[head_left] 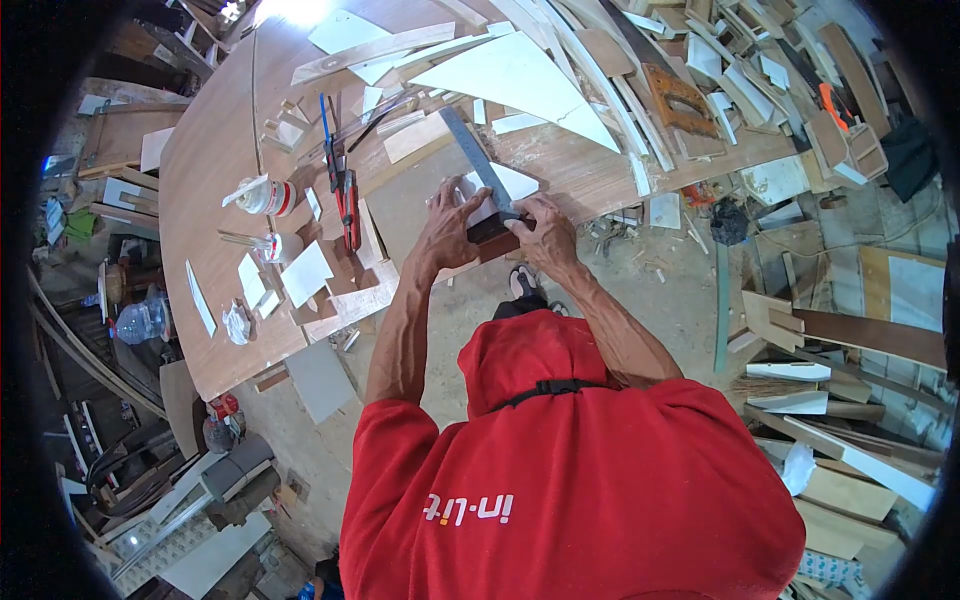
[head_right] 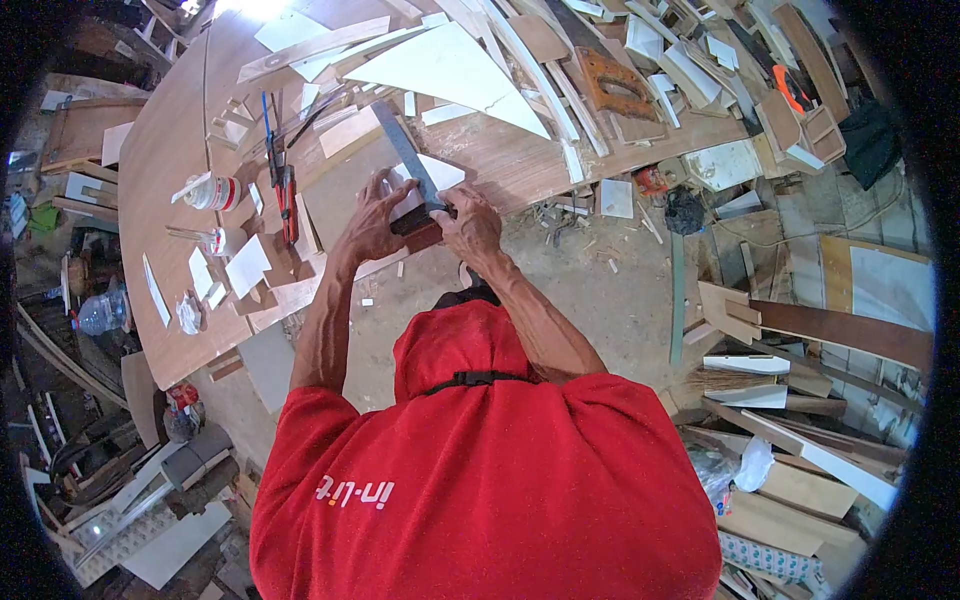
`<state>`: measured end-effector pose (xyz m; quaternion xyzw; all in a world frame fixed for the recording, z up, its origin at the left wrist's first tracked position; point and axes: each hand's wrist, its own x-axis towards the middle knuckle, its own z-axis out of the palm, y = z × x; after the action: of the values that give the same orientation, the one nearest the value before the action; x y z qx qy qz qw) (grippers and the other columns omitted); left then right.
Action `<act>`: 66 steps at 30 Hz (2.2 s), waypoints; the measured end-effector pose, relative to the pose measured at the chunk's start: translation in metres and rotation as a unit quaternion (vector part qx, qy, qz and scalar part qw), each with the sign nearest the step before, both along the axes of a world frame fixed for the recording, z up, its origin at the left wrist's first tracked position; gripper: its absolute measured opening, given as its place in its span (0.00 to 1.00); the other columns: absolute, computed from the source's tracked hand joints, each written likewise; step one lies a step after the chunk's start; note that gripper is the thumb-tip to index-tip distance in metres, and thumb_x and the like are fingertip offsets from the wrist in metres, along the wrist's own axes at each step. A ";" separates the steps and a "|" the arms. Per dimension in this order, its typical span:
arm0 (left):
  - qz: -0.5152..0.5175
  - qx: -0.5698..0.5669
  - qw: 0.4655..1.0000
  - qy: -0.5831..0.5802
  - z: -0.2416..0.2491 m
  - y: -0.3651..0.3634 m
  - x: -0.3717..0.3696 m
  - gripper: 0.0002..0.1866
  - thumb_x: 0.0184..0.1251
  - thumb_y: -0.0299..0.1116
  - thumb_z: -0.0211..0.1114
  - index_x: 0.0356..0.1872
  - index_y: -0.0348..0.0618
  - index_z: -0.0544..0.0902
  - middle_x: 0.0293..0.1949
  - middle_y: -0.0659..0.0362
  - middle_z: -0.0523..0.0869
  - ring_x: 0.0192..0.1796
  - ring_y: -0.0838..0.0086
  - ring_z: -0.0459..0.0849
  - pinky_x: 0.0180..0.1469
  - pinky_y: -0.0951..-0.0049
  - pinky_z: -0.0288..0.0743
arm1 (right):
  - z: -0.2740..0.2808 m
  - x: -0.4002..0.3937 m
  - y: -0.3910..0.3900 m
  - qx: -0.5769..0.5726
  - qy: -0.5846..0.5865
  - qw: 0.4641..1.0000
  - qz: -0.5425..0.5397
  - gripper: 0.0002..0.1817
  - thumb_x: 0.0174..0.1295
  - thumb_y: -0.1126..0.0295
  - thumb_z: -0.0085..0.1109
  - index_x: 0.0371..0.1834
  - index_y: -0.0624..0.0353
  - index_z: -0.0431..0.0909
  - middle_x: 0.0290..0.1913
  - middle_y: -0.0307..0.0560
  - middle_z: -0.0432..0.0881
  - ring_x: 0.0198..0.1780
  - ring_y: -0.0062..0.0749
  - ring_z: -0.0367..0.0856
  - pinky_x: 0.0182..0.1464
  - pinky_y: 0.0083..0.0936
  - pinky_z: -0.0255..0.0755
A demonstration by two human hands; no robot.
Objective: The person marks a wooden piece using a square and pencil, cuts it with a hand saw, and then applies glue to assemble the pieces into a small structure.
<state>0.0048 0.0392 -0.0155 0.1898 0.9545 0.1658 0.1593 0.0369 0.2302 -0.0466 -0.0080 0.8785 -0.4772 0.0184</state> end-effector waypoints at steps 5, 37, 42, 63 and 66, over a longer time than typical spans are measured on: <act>0.026 0.065 0.998 0.000 0.003 0.003 0.002 0.46 0.33 0.34 0.75 0.66 0.55 0.73 0.69 0.38 0.58 0.72 0.42 0.55 0.71 0.50 0.54 | 0.009 0.001 0.003 0.050 0.043 0.996 0.061 0.23 0.51 0.63 0.69 0.53 0.50 0.81 0.47 0.46 0.78 0.50 0.43 0.79 0.51 0.38 0.75; 0.177 0.073 0.972 0.134 -0.028 0.063 0.032 0.40 0.46 0.33 0.65 0.65 0.28 0.66 0.71 0.37 0.56 0.74 0.40 0.50 0.72 0.41 0.48 | 0.004 -0.011 0.004 0.214 0.085 0.962 0.147 0.22 0.58 0.68 0.61 0.58 0.42 0.79 0.41 0.48 0.74 0.46 0.46 0.76 0.45 0.42 0.73; 0.190 0.077 0.970 0.128 -0.029 0.067 0.031 0.39 0.47 0.33 0.63 0.65 0.28 0.66 0.71 0.38 0.57 0.74 0.40 0.51 0.72 0.42 0.49 | 0.007 -0.010 0.007 0.217 0.063 0.963 0.147 0.22 0.59 0.67 0.61 0.59 0.41 0.79 0.42 0.48 0.74 0.45 0.46 0.77 0.44 0.42 0.74; 0.162 0.106 0.974 0.120 -0.014 0.047 0.020 0.42 0.32 0.41 0.78 0.56 0.38 0.75 0.65 0.42 0.67 0.70 0.46 0.61 0.63 0.46 0.63 | 0.007 -0.011 0.008 0.193 0.050 0.969 0.144 0.23 0.58 0.71 0.57 0.58 0.39 0.79 0.42 0.48 0.76 0.44 0.48 0.79 0.45 0.42 0.74; 0.142 0.098 0.979 0.110 -0.015 0.043 0.017 0.42 0.30 0.43 0.79 0.55 0.42 0.76 0.63 0.42 0.68 0.71 0.45 0.60 0.62 0.43 0.63 | 0.009 -0.011 0.006 0.183 0.037 0.974 0.130 0.22 0.58 0.70 0.58 0.57 0.39 0.80 0.42 0.48 0.76 0.44 0.47 0.78 0.45 0.42 0.74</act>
<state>0.0216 0.0822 -0.0309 0.0844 0.9626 0.2572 0.0089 0.0263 0.2360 -0.0377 -0.1366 0.9424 -0.3014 0.0487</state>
